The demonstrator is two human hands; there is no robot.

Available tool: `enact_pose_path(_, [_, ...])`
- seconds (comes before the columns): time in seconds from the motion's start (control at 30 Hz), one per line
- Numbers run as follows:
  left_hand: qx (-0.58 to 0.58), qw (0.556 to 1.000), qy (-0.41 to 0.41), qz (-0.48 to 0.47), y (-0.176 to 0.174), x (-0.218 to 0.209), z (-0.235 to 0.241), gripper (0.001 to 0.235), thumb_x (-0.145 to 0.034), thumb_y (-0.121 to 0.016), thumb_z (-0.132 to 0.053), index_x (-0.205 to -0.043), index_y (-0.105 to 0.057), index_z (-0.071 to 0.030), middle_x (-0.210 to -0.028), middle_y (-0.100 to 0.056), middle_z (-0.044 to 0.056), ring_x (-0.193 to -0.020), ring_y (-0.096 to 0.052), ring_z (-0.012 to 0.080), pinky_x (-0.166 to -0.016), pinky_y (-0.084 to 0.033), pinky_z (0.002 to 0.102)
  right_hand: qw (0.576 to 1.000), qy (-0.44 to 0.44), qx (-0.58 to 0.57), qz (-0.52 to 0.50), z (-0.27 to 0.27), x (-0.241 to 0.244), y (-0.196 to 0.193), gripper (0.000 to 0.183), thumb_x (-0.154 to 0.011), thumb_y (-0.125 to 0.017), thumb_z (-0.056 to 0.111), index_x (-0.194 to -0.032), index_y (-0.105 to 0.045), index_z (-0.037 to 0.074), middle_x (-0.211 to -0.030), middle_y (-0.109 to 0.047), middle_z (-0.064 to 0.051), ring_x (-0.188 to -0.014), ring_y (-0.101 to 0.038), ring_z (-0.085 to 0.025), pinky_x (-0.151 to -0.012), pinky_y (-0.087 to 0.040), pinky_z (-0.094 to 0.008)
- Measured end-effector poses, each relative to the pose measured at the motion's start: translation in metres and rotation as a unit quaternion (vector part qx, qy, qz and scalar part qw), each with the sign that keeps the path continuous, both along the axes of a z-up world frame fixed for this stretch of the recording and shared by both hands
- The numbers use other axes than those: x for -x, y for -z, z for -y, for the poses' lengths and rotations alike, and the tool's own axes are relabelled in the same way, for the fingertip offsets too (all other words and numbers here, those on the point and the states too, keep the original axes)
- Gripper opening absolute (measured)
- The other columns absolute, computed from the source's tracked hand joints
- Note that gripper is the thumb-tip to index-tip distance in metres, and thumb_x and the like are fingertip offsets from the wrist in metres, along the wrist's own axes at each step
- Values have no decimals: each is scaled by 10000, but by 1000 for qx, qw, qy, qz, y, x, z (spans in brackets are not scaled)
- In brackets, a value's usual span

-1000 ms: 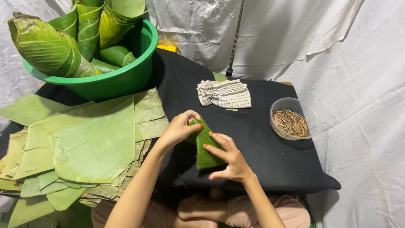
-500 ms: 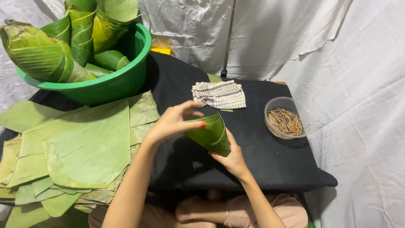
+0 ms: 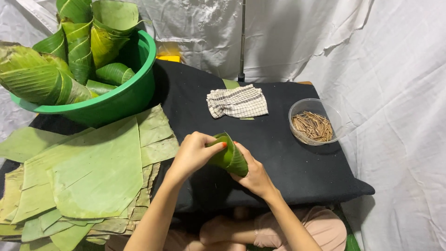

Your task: Folding banana leaves into cones and securing them with small wooden sticks.

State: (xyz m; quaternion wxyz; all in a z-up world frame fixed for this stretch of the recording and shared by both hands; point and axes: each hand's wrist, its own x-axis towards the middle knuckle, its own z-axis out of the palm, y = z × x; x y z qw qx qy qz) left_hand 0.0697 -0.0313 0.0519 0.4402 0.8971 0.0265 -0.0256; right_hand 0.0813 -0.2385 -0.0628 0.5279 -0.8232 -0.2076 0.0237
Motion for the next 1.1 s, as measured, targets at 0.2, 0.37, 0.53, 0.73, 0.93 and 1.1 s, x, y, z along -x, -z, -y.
enact_pose_path(0.2, [3, 998, 63, 12, -19, -3, 0, 260, -874, -740, -349, -947, -843, -121, -738, -786, 127, -704, -737, 330, -679, -563, 414, 998, 62, 1, -31, 0, -4, 3, 773, -715, -844, 187, -1419, -552, 321, -1156, -764, -59, -1107, -713, -298, -918, -612, -453])
enact_pose_path(0.37, [112, 983, 113, 87, -10, -4, -36, 186, -811, -769, -105, -980, -834, -62, -835, -807, 161, -820, -728, 296, -804, -560, 411, 994, 46, -66, -69, 5, -13, 18, 781, -674, -896, 184, -1391, -598, 268, -1091, -786, -110, -1055, -734, -318, -864, -607, -462])
enact_pose_path(0.53, [221, 967, 67, 106, 32, -9, -24, 80, -867, -775, -108, -838, -824, -51, -654, -704, 11, -680, -580, 97, -649, -478, 234, 994, 43, -58, -79, 1, -14, 18, 809, -625, -934, 190, -1366, -620, 273, -1057, -798, -109, -1030, -748, -302, -836, -617, -448])
enact_pose_path(0.73, [200, 973, -95, 70, 11, -6, 10, 191, -863, -799, -249, -801, -830, -72, -617, -745, 49, -599, -658, 112, -598, -525, 262, 991, 96, -16, -93, -3, -7, -2, 641, -691, -859, 196, -1285, -637, 283, -968, -803, -114, -954, -760, -326, -799, -625, -477])
enact_pose_path(0.93, [202, 971, 8, 130, 22, -7, -2, 184, -871, -796, -252, -856, -815, -70, -729, -781, 51, -806, -676, 127, -784, -558, 339, 988, 107, -39, -101, -2, -17, 18, 566, -666, -898, 219, -1192, -690, 221, -935, -797, -140, -928, -763, -325, -745, -608, -471])
enact_pose_path(1.1, [166, 951, 129, 227, 84, -22, -13, 182, -910, -764, -191, -776, -790, -71, -780, -793, 24, -912, -711, 205, -961, -498, 407, 982, 37, -106, -150, 1, -18, 14, 612, -584, -910, 111, -1160, -702, 116, -1045, -800, -163, -1010, -718, -277, -854, -585, -483])
